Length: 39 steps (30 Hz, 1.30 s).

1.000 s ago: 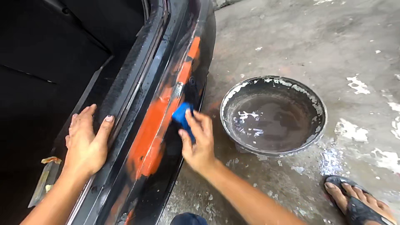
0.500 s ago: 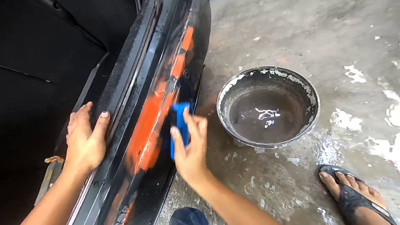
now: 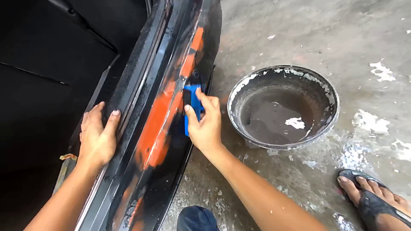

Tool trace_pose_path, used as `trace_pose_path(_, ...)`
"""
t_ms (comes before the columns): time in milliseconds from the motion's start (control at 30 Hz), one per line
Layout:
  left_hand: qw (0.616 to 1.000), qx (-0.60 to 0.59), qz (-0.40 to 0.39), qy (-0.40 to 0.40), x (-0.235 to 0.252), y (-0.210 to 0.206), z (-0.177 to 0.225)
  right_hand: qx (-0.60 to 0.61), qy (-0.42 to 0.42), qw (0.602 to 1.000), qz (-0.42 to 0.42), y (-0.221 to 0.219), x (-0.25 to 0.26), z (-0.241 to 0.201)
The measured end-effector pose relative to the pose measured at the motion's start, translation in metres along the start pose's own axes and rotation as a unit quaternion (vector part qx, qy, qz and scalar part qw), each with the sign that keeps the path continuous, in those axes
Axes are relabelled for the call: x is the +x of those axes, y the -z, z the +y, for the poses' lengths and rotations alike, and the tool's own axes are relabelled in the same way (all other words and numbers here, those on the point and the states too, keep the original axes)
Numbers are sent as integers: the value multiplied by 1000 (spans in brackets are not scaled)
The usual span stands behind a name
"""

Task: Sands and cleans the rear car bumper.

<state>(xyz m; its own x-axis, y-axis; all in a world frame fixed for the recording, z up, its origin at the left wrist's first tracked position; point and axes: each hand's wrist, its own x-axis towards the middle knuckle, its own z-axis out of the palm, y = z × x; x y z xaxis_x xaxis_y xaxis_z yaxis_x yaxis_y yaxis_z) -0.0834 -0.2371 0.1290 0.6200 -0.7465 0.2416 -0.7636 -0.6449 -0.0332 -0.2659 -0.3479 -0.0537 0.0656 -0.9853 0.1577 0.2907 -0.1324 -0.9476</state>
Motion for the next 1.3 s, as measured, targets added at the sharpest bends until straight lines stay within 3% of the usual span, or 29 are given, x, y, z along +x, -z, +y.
trace_pose_path(67,1000,1,2,-1,-1,0,-1,-39,10,999,-29,6,-18,-11)
trace_pose_path(167,1000,3,12,-8,2,-2,-2,-76,94,992,-39,4,-62,2)
trace_pose_path(233,1000,0,12,-3,3,-1,-1,-95,128,987,-36,4,-36,18)
trace_pose_path(300,1000,2,0,6,0,0,-1,-80,82,993,-19,4,2,17)
trace_pose_path(367,1000,0,0,5,-1,0,0,-65,28,997,-24,7,1,-1)
trace_pose_path(500,1000,5,8,2,3,-1,1,-78,95,992,-37,3,-54,2)
trace_pose_path(567,1000,4,3,4,3,0,1,-73,109,991,-32,4,-25,9)
trace_pose_path(667,1000,-6,-5,-1,0,1,2,-61,35,997,-15,3,5,-6)
trace_pose_path(800,1000,-3,15,7,4,0,4,-101,87,990,-47,3,-54,-12)
trace_pose_path(867,1000,2,14,11,4,-1,4,-110,121,986,-44,4,-36,2)
trace_pose_path(967,1000,7,4,15,0,0,5,-106,67,992,-29,4,1,-3)
trace_pose_path(1033,1000,8,10,16,-3,0,5,-116,50,991,-51,8,-25,-19)
trace_pose_path(1133,1000,6,27,14,1,-1,5,-109,107,987,-53,5,-60,-8)
trace_pose_path(1200,1000,8,24,14,0,-2,3,-117,119,984,-54,7,-33,6)
trace_pose_path(1300,1000,8,16,23,-3,-2,4,-135,51,988,-45,7,-2,1)
